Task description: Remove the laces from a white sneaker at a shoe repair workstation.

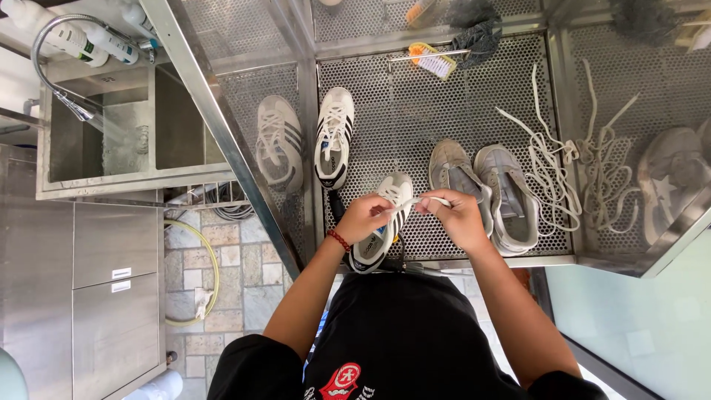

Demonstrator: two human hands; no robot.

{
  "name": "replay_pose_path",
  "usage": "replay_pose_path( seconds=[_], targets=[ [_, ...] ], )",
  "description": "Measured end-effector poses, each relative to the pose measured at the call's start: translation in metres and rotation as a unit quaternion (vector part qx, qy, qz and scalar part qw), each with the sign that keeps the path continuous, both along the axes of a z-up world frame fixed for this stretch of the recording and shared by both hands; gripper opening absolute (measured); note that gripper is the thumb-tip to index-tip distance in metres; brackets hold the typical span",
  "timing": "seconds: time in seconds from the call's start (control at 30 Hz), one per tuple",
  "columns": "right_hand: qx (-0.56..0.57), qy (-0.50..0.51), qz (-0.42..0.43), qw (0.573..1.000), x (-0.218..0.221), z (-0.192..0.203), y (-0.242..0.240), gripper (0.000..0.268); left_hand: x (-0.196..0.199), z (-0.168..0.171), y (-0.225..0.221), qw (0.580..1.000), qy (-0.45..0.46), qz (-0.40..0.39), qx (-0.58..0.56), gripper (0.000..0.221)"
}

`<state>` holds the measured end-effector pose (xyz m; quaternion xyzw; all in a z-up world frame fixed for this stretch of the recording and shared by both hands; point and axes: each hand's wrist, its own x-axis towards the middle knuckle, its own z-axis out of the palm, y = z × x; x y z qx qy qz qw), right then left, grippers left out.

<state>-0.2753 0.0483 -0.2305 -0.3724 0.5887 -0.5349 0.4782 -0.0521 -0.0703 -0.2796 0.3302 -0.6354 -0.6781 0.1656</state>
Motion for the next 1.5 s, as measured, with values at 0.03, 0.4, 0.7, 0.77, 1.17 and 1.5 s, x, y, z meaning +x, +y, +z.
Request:
replay_pose_path(
  seconds=[0.03, 0.4, 0.7, 0.77, 1.17, 1.5],
  targets=[
    [-0.006, -0.005, -0.005, 1.000, -0.002, -0.002, -0.003, 0.016, 0.002, 0.003, 0.001, 0.998, -0.024, -0.003, -0.065, 0.013],
    [0.035, 0.230, 0.145, 0.962, 0.071, -0.044, -0.011, 0.046, 0.025, 0.028, 0.025, 0.992, 0.112, 0.061, 0.017, 0.018],
    [-0.104, 0.259, 0.183, 0.943, 0.060, 0.010, 0.035, 0.020, 0.059, 0.164, 0.055, 0.957, 0.060, -0.046, -0.281, 0.029],
    [-0.150, 0.226, 0.188, 0.944, 0.056, -0.014, 0.040, 0.018, 0.058, 0.163, 0.058, 0.942, 0.076, -0.070, -0.319, 0.030],
    [0.162, 0.208, 0.090, 0.960, 0.075, -0.042, -0.012, 0.040, 0.023, 0.002, 0.031, 0.913, -0.359, 0.089, -0.170, 0.042],
    [0.044, 0.349, 0.134, 0.927, 0.057, -0.021, -0.035, 0.022, 0.032, 0.042, 0.035, 0.948, -0.197, 0.089, -0.233, 0.029]
  ],
)
